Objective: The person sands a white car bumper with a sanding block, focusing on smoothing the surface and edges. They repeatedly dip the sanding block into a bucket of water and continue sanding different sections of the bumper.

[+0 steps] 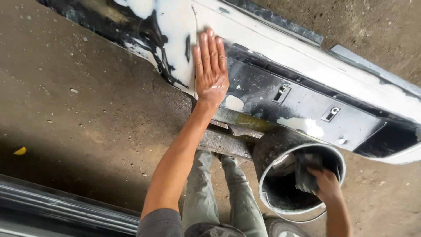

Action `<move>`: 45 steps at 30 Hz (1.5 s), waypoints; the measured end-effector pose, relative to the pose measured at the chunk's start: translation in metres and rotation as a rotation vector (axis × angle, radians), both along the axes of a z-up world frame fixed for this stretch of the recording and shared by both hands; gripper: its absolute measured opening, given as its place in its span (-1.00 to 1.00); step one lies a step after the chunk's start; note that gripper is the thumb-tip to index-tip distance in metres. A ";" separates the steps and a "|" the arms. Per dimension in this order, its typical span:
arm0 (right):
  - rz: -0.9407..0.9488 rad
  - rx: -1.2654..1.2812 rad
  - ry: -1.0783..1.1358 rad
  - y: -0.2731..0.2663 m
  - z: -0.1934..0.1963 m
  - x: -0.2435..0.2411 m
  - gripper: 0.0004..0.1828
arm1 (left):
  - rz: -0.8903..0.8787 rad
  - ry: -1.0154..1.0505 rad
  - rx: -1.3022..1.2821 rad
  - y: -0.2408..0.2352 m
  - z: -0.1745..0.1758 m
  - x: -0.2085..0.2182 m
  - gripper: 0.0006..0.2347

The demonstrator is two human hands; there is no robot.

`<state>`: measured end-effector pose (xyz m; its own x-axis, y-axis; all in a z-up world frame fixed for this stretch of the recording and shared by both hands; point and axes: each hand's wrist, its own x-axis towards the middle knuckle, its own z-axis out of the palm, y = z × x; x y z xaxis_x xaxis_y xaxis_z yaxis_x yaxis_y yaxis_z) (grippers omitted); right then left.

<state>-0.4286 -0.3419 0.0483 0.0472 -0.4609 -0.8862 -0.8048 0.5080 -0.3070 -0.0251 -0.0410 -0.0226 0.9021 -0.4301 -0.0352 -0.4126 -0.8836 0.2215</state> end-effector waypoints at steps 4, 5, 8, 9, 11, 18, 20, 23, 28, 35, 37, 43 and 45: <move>-0.046 -0.271 -0.020 -0.034 -0.163 -0.093 -0.75 | -0.043 -0.028 0.201 -0.017 -0.014 -0.031 -0.45; -0.055 -0.401 -0.095 -0.032 -0.188 -0.098 -0.77 | -0.061 0.062 0.214 -0.023 -0.014 -0.040 -0.43; 0.065 -0.664 -0.177 -0.038 -0.251 -0.113 -0.78 | -0.078 0.216 0.245 -0.031 -0.009 -0.066 -0.40; 0.189 -0.811 -0.171 -0.042 -0.266 -0.125 -0.78 | -0.093 0.287 0.250 -0.034 -0.007 -0.077 -0.38; 0.198 -0.763 -0.157 -0.033 -0.247 -0.119 -0.78 | -0.026 0.292 0.117 -0.031 0.001 -0.091 -0.36; 0.162 -0.184 0.259 0.004 -0.133 -0.039 -0.72 | 0.058 0.304 -0.425 0.005 -0.020 -0.157 -0.64; 0.110 -0.163 0.232 0.016 -0.129 -0.026 -0.67 | 0.074 0.269 -0.416 0.021 -0.014 -0.169 -0.67; 0.033 -0.147 0.227 0.023 -0.126 -0.020 -0.58 | 0.118 0.213 -0.413 0.041 -0.010 -0.185 -0.70; -0.151 0.123 -0.161 -0.030 -0.112 -0.073 -0.61 | 0.217 0.206 -0.525 0.058 -0.008 -0.186 -0.77; 0.158 0.144 -0.740 -0.030 0.021 0.057 -0.59 | 0.314 0.611 -1.114 0.020 0.017 -0.159 -0.77; 0.438 0.117 -0.919 -0.002 0.020 0.145 -0.52 | 0.291 0.814 -1.292 0.013 0.044 -0.136 -0.70; 0.845 0.096 -0.684 0.144 0.083 0.308 -0.69 | 0.435 1.609 -1.796 -0.009 0.004 -0.111 -0.53; 1.073 -0.155 -0.850 0.140 0.080 0.336 -0.66 | 0.121 1.149 -1.924 -0.012 -0.003 -0.093 -0.49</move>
<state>-0.0929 -0.2014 0.1280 0.9352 0.0548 -0.3499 -0.3152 -0.3214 -0.8929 -0.1180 -0.0533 -0.0258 0.8271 -0.5449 -0.1376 0.5038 0.6103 0.6113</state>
